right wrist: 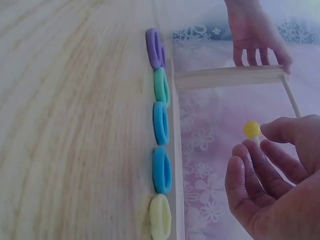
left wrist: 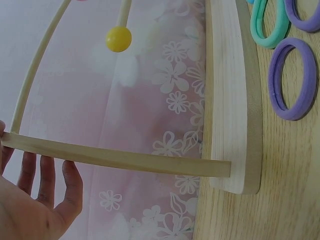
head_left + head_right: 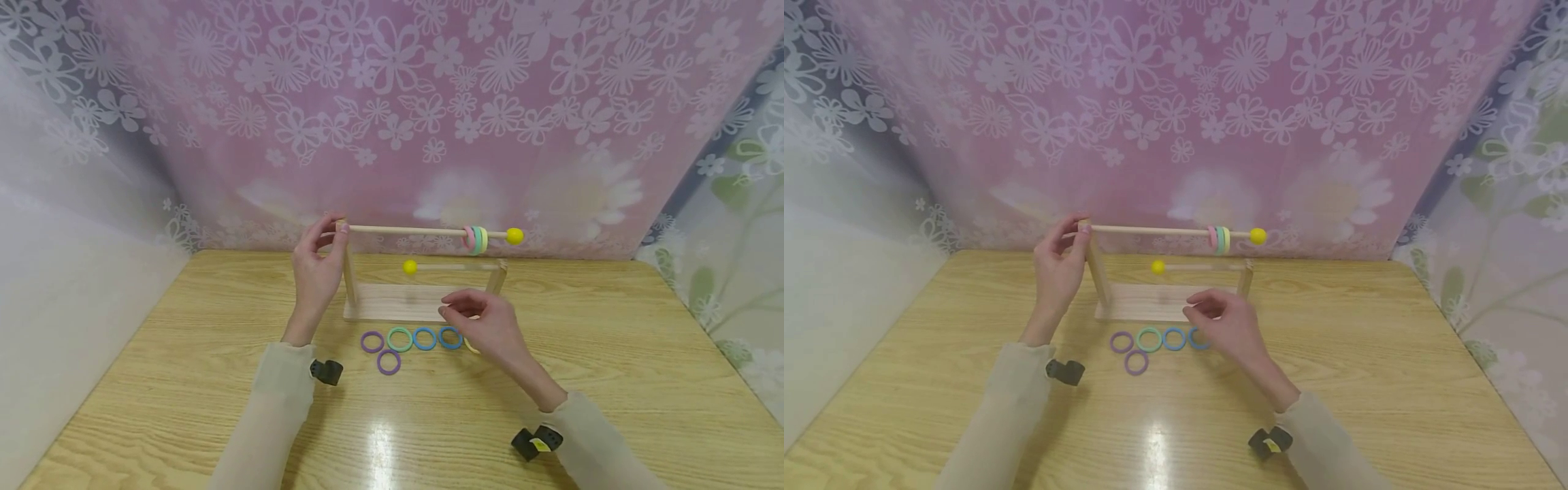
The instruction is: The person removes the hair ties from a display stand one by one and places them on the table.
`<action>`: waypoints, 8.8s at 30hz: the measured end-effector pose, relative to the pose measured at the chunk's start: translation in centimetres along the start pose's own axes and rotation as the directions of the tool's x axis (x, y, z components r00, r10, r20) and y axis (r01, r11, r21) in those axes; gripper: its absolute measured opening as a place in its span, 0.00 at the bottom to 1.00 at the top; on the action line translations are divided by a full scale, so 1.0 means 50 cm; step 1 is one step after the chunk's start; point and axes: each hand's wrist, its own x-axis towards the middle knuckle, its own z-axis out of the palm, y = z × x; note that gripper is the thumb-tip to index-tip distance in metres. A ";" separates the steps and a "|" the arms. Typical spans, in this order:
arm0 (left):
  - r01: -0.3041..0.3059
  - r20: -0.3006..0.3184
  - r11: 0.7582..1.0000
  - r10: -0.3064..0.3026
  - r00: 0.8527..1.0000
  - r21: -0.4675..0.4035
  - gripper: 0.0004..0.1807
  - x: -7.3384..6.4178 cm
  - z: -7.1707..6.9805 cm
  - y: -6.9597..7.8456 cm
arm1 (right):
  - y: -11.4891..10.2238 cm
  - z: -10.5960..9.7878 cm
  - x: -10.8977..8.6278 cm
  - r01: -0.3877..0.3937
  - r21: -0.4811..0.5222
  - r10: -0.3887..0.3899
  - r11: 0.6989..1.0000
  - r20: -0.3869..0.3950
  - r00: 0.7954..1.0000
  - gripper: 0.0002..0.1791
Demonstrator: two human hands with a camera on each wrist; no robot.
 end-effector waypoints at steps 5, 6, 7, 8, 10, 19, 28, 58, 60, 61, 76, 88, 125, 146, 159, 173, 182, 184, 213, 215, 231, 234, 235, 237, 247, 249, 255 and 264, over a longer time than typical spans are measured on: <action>-0.006 0.004 1.000 0.006 1.000 0.003 0.15 -0.001 -0.001 -0.001 | -0.007 -0.018 0.002 -0.029 0.026 0.030 0.999 -0.015 0.999 0.11; -0.006 0.005 1.000 0.006 1.000 0.002 0.16 -0.001 -0.001 -0.002 | -0.008 -0.021 0.003 -0.036 0.037 0.037 0.999 -0.018 0.999 0.12; -0.007 0.006 1.000 0.007 1.000 0.001 0.15 -0.001 -0.001 -0.001 | -0.010 -0.025 0.004 -0.039 0.045 0.040 0.998 -0.023 0.999 0.13; -0.007 0.006 1.000 0.007 1.000 0.000 0.15 -0.001 -0.001 0.000 | -0.012 -0.028 0.005 -0.040 0.049 0.042 0.998 -0.029 0.999 0.13; -0.011 0.006 1.000 0.011 1.000 0.002 0.15 -0.001 -0.001 0.001 | -0.013 -0.034 0.008 -0.045 0.054 0.047 0.997 -0.038 0.998 0.12; -0.023 0.007 1.000 0.023 1.000 0.012 0.17 0.000 0.000 -0.002 | -0.012 -0.055 0.019 -0.002 0.047 0.006 0.999 -0.091 0.996 0.11; -0.005 0.014 1.000 0.005 1.000 0.008 0.16 -0.002 -0.001 -0.003 | -0.011 -0.070 0.026 0.004 0.065 0.004 0.998 -0.123 0.992 0.12; 0.002 -0.006 1.000 -0.002 1.000 0.014 0.13 -0.001 0.001 0.003 | -0.010 -0.069 0.054 0.168 0.048 -0.129 0.985 -0.446 0.886 0.08; 0.010 -0.006 1.000 -0.010 1.000 0.009 0.13 -0.001 0.001 0.004 | -0.010 -0.067 0.059 0.200 0.045 -0.157 0.979 -0.463 0.872 0.08; 0.015 -0.006 1.000 -0.015 1.000 0.008 0.13 -0.001 0.002 0.004 | -0.010 -0.066 0.060 0.211 0.045 -0.166 0.976 -0.468 0.868 0.08; -0.004 -0.001 1.000 0.004 1.000 0.003 0.16 -0.001 0.000 -0.002 | -0.020 -0.053 0.073 0.249 0.061 -0.186 0.967 -0.504 0.844 0.09; 0.002 0.007 1.000 -0.002 1.000 -0.004 0.14 0.001 0.003 0.004 | -0.021 -0.050 0.078 0.267 0.061 -0.192 0.962 -0.545 0.816 0.08; -0.011 -0.002 1.000 0.011 1.000 0.012 0.13 -0.002 0.001 -0.002 | -0.011 -0.088 0.072 0.268 0.083 -0.158 0.960 -0.631 0.759 0.08; 0.003 0.002 1.000 -0.003 1.000 0.007 0.13 -0.001 0.001 0.003 | 0.006 -0.107 0.071 0.251 0.016 -0.177 0.968 -0.666 0.724 0.08; -0.007 0.001 1.000 0.007 1.000 0.013 0.14 -0.001 0.002 0.000 | 0.013 -0.113 0.074 0.223 0.024 -0.150 0.974 -0.673 0.725 0.08; -0.014 0.007 1.000 0.014 1.000 0.002 0.14 -0.001 0.003 0.000 | 0.012 -0.120 0.073 0.232 0.012 -0.164 0.973 -0.673 0.721 0.08; 0.005 -0.007 1.000 -0.005 1.000 -0.012 0.14 -0.002 0.005 0.002 | 0.016 -0.124 0.077 0.209 0.045 -0.125 0.977 -0.676 0.726 0.07; 0.006 -0.005 1.000 -0.006 1.000 -0.017 0.14 -0.002 0.004 0.003 | 0.014 -0.126 0.074 0.211 0.052 -0.121 0.976 -0.675 0.728 0.08; -0.010 0.000 1.000 0.010 1.000 -0.009 0.14 -0.002 0.003 0.004 | 0.031 -0.142 0.020 0.173 -0.028 -0.153 0.984 -0.624 0.767 0.06; -0.012 0.001 1.000 0.012 1.000 -0.009 0.14 -0.001 0.003 0.004 | 0.031 -0.141 0.016 0.169 -0.017 -0.144 0.985 -0.614 0.776 0.06; 0.000 0.003 1.000 0.000 1.000 -0.011 0.14 -0.002 0.001 0.003 | 0.038 -0.115 -0.002 0.115 0.045 -0.075 0.992 -0.525 0.848 0.06; 0.005 0.002 1.000 -0.005 1.000 -0.008 0.14 -0.001 0.001 0.003 | 0.037 -0.109 -0.003 0.112 0.071 -0.061 0.991 -0.501 0.864 0.06; 0.005 0.001 1.000 -0.005 1.000 -0.007 0.14 -0.001 0.002 0.003 | 0.037 -0.107 -0.003 0.110 0.071 -0.061 0.991 -0.494 0.867 0.06; 0.004 0.001 1.000 -0.004 1.000 -0.004 0.14 -0.001 0.002 0.003 | 0.037 -0.104 -0.004 0.109 0.085 -0.055 0.990 -0.482 0.875 0.06; -0.001 0.002 1.000 0.001 1.000 -0.005 0.14 -0.001 0.003 0.003 | 0.028 -0.090 -0.012 0.070 0.087 -0.026 0.994 -0.432 0.902 0.05; -0.004 0.002 1.000 0.004 1.000 -0.008 0.14 -0.001 0.002 0.001 | 0.027 -0.086 -0.013 0.060 0.079 -0.022 0.995 -0.420 0.907 0.05; -0.012 -0.002 1.000 0.012 1.000 -0.022 0.14 0.000 0.003 0.000 | 0.032 -0.072 -0.016 0.035 0.070 -0.006 0.997 -0.379 0.925 0.05; -0.014 -0.003 1.000 0.014 1.000 -0.018 0.14 0.001 0.003 -0.003 | 0.025 -0.061 -0.023 0.022 0.061 -0.005 0.998 -0.280 0.960 0.06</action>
